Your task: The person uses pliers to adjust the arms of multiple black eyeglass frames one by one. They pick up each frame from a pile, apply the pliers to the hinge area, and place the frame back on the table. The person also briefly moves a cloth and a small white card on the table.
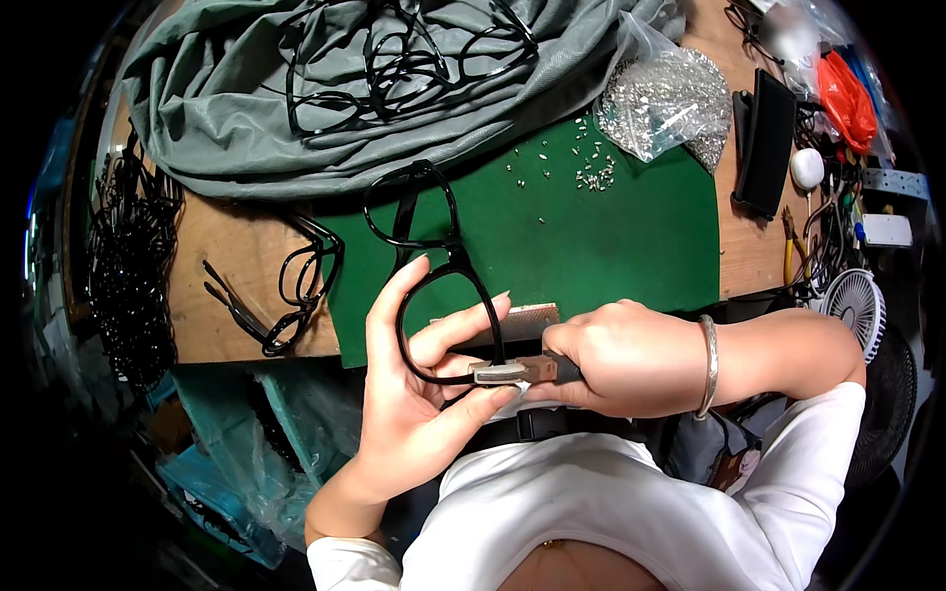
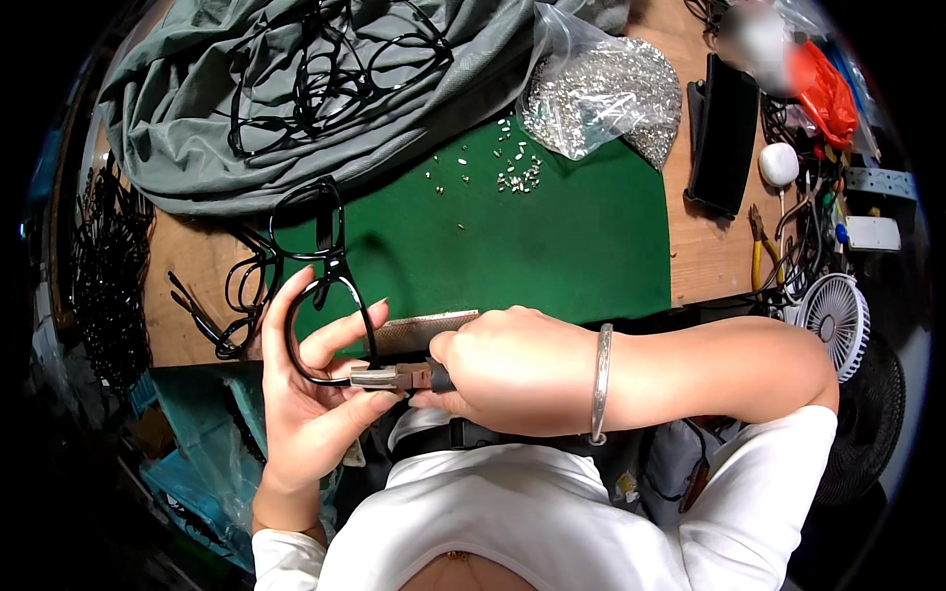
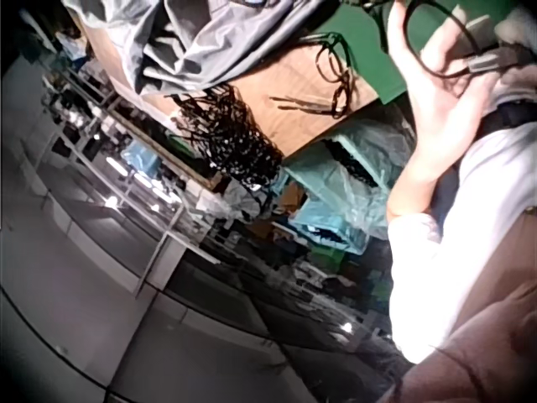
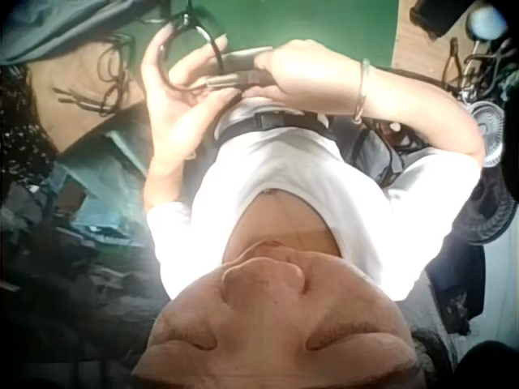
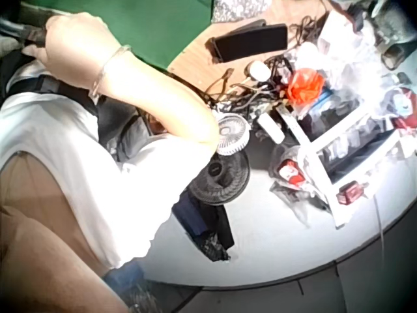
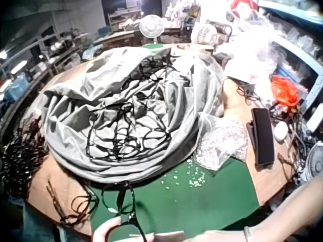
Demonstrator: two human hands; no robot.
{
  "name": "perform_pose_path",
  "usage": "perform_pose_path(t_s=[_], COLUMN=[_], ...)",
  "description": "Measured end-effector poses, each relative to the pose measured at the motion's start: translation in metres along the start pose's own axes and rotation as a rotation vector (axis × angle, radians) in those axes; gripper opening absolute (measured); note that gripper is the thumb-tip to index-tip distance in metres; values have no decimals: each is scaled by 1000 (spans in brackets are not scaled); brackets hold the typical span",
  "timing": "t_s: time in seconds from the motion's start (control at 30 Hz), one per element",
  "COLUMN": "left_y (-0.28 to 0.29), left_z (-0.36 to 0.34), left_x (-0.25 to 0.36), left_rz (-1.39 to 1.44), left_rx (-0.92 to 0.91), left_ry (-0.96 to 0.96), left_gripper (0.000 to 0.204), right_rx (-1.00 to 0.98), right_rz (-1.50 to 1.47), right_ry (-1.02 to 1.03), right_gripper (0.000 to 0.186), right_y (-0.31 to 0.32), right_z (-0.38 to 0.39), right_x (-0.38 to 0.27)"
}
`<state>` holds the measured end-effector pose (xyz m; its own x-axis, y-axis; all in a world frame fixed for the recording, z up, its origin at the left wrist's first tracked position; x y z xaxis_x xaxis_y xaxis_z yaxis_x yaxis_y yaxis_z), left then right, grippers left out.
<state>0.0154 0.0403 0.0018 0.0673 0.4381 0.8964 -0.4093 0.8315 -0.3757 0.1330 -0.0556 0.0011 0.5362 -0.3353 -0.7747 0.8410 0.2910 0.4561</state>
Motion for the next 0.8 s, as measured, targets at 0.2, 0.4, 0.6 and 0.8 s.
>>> perform_pose_path(t_s=[0.2, 0.4, 0.6, 0.8], left_y=[-1, 3, 15, 4], left_z=[-3, -7, 23, 22], left_x=[2, -2, -15, -22], left_rz=[-24, -48, 138, 131], left_rx=[49, 91, 110, 237], left_ry=[42, 56, -165, -52], left_gripper=[82, 84, 70, 84], right_rx=[-417, 24, 438, 519], right_rz=[-346, -71, 149, 308], right_ry=[-203, -134, -167, -220], right_gripper=[37, 31, 16, 14], right_y=[14, 9, 29, 26], right_z=[-1, -12, -22, -43], right_x=[8, 47, 68, 73])
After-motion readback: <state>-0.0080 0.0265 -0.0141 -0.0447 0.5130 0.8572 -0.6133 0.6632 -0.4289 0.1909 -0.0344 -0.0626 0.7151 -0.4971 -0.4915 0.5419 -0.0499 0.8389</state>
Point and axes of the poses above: each hand's wrist, its own z-axis away from the middle knuckle, its own y-axis out of the back of the hand, x = y × z, the point moved 4 cm from there along -z, towards the middle knuckle, and after that the axes turned 4 degrees about -y, right-handed, at the moved point
